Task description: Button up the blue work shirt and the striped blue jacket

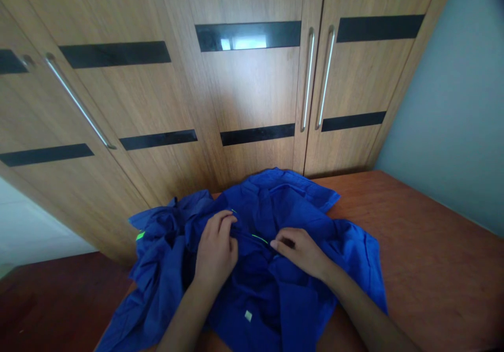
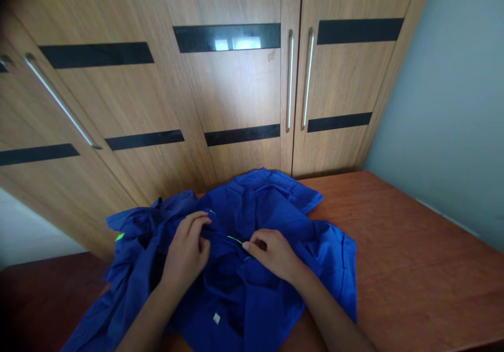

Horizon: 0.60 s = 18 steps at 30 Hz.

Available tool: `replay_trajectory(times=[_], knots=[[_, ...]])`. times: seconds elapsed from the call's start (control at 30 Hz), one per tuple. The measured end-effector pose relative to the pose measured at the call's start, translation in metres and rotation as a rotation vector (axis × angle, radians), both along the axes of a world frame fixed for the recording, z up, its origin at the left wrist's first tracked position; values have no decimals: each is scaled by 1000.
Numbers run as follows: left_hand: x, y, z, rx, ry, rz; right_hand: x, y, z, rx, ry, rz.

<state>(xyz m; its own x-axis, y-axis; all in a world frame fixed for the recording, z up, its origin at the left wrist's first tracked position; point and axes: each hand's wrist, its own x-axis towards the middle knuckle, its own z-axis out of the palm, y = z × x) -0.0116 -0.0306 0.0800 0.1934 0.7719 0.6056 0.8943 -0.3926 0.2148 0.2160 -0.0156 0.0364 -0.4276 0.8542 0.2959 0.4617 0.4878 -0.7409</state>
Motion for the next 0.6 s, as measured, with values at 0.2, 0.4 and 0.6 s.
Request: replay_trajectory(times=[0.2, 0.4, 0.6], knots=[[38, -15, 23, -136, 393, -383, 3, -3, -2, -12, -197, 36], [48, 10, -8, -361, 526, -447, 11, -4, -6, -9, -240, 94], [32, 19, -7, -391, 123, -377, 19, -14, 7, 187, -165, 108]])
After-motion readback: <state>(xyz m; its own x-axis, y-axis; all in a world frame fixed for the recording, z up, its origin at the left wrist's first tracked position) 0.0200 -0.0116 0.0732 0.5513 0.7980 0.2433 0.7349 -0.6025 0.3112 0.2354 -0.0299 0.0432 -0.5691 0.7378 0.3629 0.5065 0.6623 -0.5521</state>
